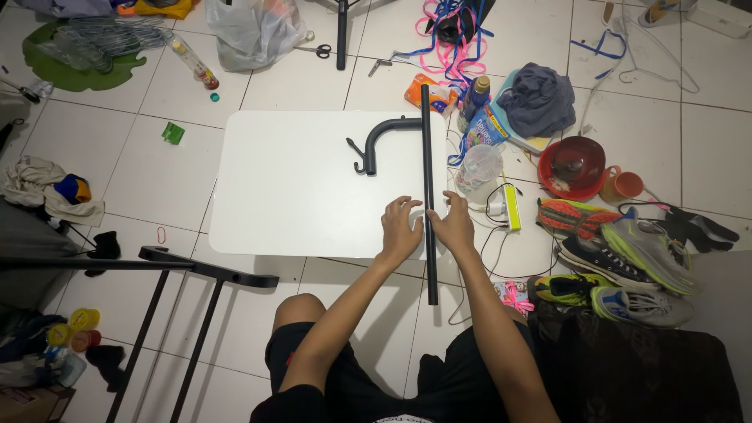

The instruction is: The person disassembles a metal frame by removing curved hooks and straight poles from a partially assembled structure. They place the removed parts on a small white table and continue detaching additional components by hand.

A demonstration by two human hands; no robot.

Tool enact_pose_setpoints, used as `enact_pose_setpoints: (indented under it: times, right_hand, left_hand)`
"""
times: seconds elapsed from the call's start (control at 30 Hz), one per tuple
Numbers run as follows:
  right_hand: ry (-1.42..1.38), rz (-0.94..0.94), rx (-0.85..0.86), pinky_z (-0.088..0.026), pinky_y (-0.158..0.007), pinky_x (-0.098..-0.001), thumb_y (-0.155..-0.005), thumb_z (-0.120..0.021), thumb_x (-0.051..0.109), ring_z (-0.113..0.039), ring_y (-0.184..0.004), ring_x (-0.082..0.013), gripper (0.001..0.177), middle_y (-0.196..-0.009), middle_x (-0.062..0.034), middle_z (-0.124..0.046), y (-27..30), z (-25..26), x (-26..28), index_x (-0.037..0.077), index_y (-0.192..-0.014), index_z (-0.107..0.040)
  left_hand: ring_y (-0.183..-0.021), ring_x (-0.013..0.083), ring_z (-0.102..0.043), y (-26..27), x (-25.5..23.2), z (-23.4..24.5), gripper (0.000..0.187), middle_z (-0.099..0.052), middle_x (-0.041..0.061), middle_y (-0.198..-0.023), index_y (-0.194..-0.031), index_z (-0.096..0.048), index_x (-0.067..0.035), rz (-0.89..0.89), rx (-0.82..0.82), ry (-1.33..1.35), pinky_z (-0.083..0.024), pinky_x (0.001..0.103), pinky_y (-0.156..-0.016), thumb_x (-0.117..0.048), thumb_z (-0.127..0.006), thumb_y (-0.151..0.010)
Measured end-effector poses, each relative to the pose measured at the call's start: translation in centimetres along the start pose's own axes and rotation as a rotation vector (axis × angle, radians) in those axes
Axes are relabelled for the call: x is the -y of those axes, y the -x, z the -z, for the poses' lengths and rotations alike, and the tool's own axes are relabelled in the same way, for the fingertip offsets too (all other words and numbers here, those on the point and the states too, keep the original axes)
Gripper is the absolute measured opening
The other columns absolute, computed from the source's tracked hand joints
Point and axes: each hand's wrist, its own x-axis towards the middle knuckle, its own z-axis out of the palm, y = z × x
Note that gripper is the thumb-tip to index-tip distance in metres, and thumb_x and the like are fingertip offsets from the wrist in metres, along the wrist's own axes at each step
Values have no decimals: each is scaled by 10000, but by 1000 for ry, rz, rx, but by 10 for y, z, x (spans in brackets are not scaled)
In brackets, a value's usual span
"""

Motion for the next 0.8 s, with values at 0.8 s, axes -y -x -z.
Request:
enact_pose_setpoints:
  times: [0.8]
  right_hand:
    - [-153, 126, -93, -554, -788, -381, -870, -764, 170, -634, -993, -273, 561, -1347, -165, -509, 30, 28, 65, 76, -1369, -526]
  left_hand:
    - [-1293, 349, -465, -4, -4, 58, 316, -539, 154, -1332, -1221, -639, -95, 94, -87, 91, -388, 474, -1089, -87, -670, -908]
